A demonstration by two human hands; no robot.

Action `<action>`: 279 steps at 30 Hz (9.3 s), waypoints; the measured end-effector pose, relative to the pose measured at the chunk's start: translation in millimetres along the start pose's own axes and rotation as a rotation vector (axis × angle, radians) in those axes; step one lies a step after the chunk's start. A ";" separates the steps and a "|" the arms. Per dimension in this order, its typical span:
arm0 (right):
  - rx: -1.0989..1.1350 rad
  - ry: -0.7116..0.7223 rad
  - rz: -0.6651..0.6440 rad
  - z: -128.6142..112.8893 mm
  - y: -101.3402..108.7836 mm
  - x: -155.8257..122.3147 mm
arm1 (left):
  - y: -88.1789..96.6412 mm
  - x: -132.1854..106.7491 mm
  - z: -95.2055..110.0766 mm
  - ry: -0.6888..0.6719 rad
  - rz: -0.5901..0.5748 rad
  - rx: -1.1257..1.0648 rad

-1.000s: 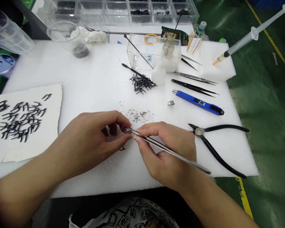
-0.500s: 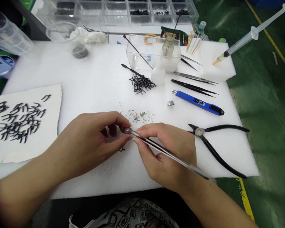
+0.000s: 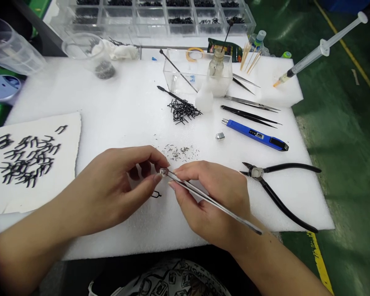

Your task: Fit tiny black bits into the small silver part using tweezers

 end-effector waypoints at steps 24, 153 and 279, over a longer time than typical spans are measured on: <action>-0.142 -0.321 0.225 36.4 18.3 -4.8 | 9.0 -2.9 -8.7 0.134 0.058 -0.196; 0.098 0.089 -0.007 -4.9 -3.0 0.6 | -1.6 2.0 -11.0 0.021 -0.042 -0.183; -0.009 -0.274 -0.240 -3.6 -34.6 47.5 | 33.9 -7.2 -12.6 -0.144 0.317 -0.407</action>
Point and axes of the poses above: each hand's wrist, its own x-axis towards the middle knuckle, its own y-axis out of the back of the hand, z = x × y, the point moved 8 cm from there along x, towards the middle knuckle, and after that the axes turned 8 degrees about z, right-handed, at the moved point
